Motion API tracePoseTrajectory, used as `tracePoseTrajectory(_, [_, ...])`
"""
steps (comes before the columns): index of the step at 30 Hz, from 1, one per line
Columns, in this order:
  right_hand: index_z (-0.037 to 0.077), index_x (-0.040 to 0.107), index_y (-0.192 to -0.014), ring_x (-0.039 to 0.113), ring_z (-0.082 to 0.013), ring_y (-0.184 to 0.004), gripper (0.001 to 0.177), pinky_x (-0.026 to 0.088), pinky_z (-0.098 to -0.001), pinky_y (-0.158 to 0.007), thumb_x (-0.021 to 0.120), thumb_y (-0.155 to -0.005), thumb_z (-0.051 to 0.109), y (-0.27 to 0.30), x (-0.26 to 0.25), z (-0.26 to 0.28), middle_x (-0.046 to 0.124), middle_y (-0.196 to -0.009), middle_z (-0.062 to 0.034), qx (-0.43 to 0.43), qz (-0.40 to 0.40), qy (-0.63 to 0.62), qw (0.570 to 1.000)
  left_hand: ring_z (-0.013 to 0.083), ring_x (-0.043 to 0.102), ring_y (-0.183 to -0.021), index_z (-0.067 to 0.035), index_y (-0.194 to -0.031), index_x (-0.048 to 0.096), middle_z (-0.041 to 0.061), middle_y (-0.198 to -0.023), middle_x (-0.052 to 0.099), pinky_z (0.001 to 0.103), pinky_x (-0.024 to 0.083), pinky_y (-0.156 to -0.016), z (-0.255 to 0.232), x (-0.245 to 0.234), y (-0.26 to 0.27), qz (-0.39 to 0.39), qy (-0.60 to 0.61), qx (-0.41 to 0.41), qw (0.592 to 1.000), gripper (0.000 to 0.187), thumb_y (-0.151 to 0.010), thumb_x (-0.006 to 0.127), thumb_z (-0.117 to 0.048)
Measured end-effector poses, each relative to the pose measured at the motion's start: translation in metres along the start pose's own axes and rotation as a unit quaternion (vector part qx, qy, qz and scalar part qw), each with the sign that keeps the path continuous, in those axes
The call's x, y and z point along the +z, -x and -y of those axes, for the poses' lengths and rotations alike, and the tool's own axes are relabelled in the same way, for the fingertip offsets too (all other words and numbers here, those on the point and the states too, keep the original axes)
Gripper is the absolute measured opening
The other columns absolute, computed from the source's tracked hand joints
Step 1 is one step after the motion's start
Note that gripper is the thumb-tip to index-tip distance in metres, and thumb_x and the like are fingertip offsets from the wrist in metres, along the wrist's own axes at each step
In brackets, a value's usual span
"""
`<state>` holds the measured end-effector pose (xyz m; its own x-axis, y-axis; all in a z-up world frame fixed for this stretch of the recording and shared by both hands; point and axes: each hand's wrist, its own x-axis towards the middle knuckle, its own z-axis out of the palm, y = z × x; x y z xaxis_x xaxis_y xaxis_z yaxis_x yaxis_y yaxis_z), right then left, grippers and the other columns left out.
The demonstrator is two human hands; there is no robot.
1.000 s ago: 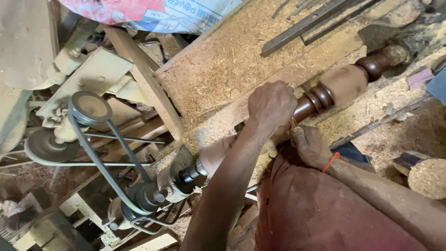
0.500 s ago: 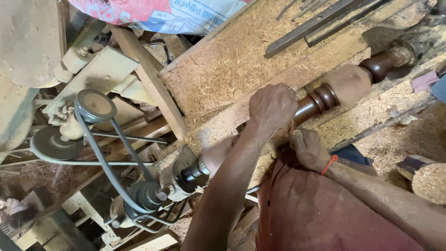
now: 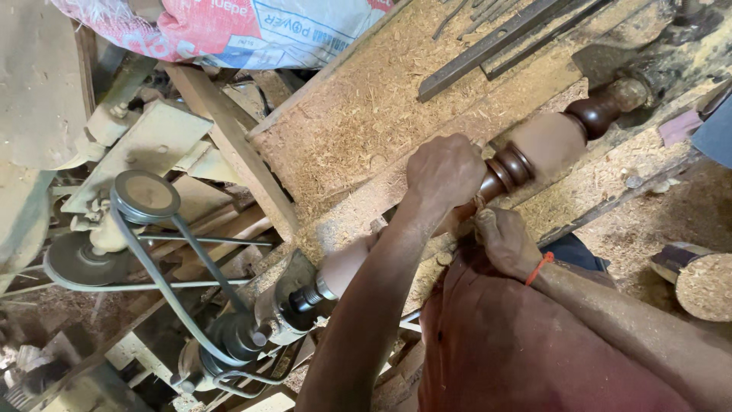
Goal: The person uses a cord held between their hands to apply friction to a rotating wooden spindle on a lathe, moving it across the wood, and subsequently applies a sanding block to the surface.
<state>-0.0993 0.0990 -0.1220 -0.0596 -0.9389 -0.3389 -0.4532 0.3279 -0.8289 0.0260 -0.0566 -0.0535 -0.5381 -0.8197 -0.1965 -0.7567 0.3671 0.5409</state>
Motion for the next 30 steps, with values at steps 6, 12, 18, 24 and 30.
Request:
tracePoseTrajectory(6, [-0.003,0.06,-0.075,0.059,-0.041,-0.062,0.058,0.046,-0.0501,-0.06,0.038,-0.104,0.042,-0.005,-0.003,-0.012,0.059,-0.066,-0.0227,-0.017,-0.014,0.021,1.0,0.0318,0.069,-0.054,0.001,-0.077,0.073,0.016,-0.061,0.066,0.046,0.054,-0.048,-0.006,-0.002,-0.006,0.024,0.018,-0.045,0.999,0.036,-0.095,0.058,-0.026])
tracePoseTrajectory(12, [-0.002,0.06,-0.077,0.058,-0.0458,-0.068,0.054,0.045,-0.0534,-0.064,0.037,-0.107,0.037,-0.008,-0.006,-0.02,0.06,-0.071,-0.0248,-0.025,-0.032,0.054,0.998,0.0194,0.061,-0.043,-0.004,-0.078,0.072,0.007,-0.057,0.058,0.041,0.049,-0.035,-0.005,0.007,-0.015,0.042,-0.092,0.041,0.994,0.035,-0.097,0.047,-0.019])
tracePoseTrajectory(18, [-0.002,0.061,-0.085,0.057,-0.0486,-0.071,0.048,0.045,-0.0562,-0.067,0.034,-0.107,0.031,-0.013,-0.019,-0.014,0.061,-0.076,-0.027,-0.093,-0.047,0.114,0.988,0.0172,0.053,-0.041,-0.005,-0.076,0.069,0.003,-0.054,0.051,0.039,0.042,-0.031,-0.007,0.011,-0.018,-0.024,-0.057,0.044,0.997,0.04,-0.099,0.042,-0.023])
tracePoseTrajectory(24, [-0.002,0.062,-0.083,0.059,-0.0507,-0.072,0.046,0.045,-0.0587,-0.068,0.037,-0.105,0.03,-0.018,-0.024,-0.003,0.061,-0.076,-0.0299,-0.037,-0.052,0.104,0.993,0.0242,0.059,-0.044,-0.006,-0.068,0.068,0.008,-0.053,0.061,0.044,0.045,-0.043,-0.017,0.002,-0.014,-0.065,0.011,-0.07,0.995,0.04,-0.096,0.05,-0.028])
tracePoseTrajectory(30, [0.001,0.063,-0.082,0.059,-0.0513,-0.077,0.048,0.044,-0.0593,-0.069,0.035,-0.105,0.032,-0.019,-0.023,-0.002,0.063,-0.081,-0.028,-0.101,-0.056,0.11,0.987,0.0269,0.06,-0.045,-0.006,-0.066,0.067,0.01,-0.053,0.061,0.045,0.046,-0.044,-0.02,-0.007,-0.014,-0.107,-0.005,-0.089,0.99,0.038,-0.093,0.055,-0.029])
